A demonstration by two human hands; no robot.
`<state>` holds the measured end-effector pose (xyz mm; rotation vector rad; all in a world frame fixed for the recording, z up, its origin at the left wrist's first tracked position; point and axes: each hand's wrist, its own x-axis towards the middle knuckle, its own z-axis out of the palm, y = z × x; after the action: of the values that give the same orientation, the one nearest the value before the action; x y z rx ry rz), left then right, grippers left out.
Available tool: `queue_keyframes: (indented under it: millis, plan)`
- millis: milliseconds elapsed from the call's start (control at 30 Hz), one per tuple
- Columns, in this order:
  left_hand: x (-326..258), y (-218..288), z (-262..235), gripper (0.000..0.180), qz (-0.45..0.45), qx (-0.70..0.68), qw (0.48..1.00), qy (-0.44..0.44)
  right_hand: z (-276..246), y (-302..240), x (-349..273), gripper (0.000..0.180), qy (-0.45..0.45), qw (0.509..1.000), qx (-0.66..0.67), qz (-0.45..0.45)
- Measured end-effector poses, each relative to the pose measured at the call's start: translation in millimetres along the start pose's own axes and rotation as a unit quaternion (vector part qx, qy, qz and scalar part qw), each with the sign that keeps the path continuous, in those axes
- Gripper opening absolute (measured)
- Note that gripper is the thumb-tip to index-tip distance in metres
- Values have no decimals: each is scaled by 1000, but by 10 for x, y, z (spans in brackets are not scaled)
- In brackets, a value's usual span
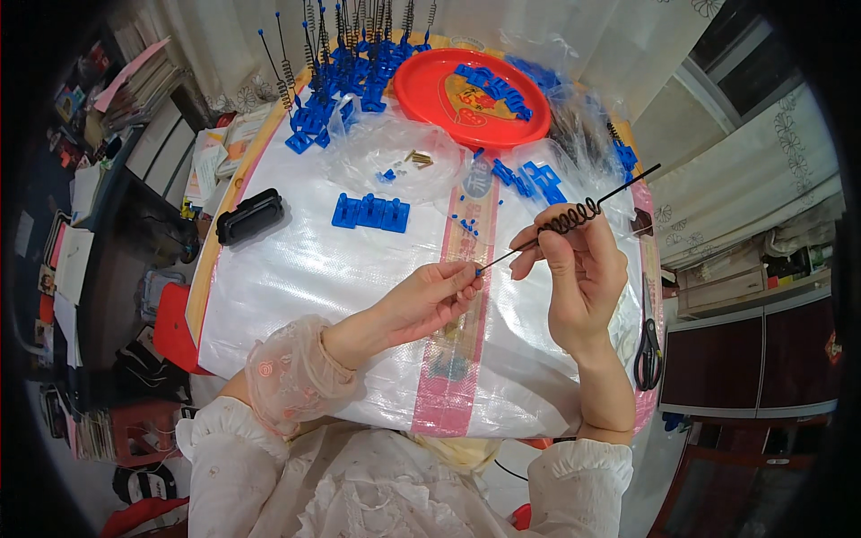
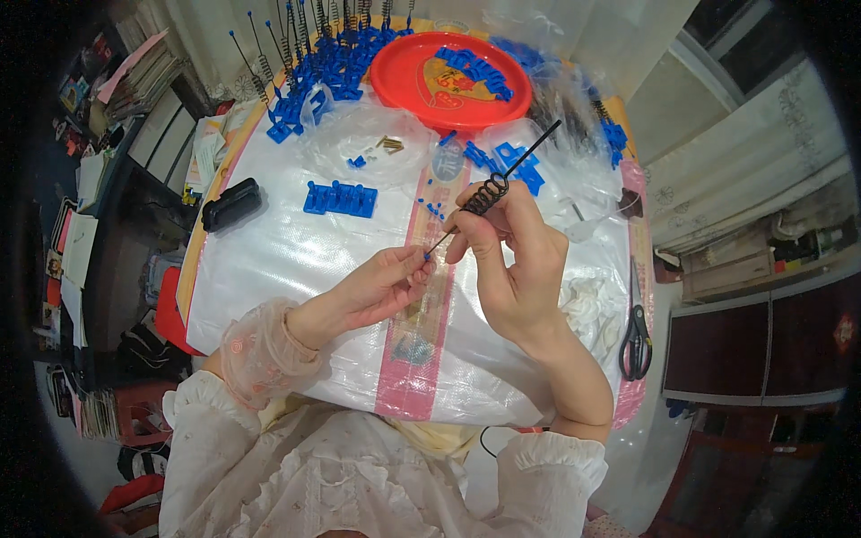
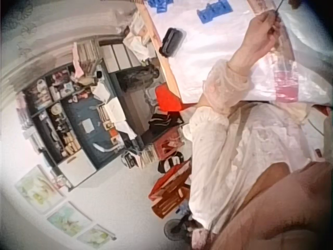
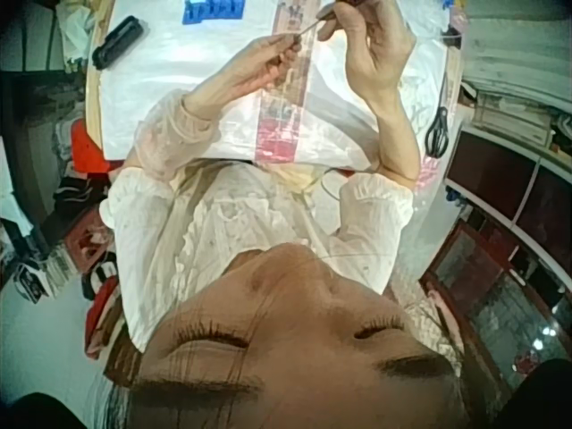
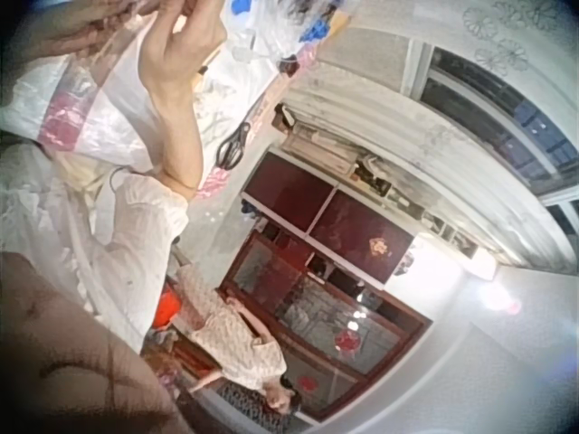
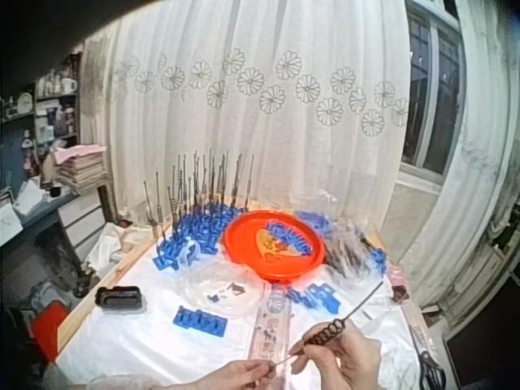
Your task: Assembling small mechanical components including springs, rods, and plastic housings using a screwdriver.
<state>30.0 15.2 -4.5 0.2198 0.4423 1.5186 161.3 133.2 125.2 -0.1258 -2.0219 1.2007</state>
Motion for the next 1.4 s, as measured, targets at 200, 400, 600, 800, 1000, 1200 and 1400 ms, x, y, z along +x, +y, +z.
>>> queue_keyframes:
  millis: [200,400,600,800,1000,1200,1400]
  plan:
    - [-7,6,2,20,0,4,1000,-4,10,10,6,7,-2,1000,-8,-3]
    - [-5,5,-8,20,-6,-5,1000,-3,0,17,1,7,0,1000,-11,-7]
    - [-6,11,20,21,-8,13,1000,16,9,13,-2,7,-1,1000,-16,1]
    - [-8,15,31,20,-8,22,1000,17,2,5,4,6,2,1000,-9,-3]
    - [0,4,7,20,-8,15,1000,13,4,15,-3,6,-2,1000,-21,3]
    - [-6,4,4,19,-9,4,1000,6,7,8,5,5,1,1000,-12,0]
    - [-8,4,-15,18,-9,0,1000,0,7,8,2,4,-2,1000,-20,2]
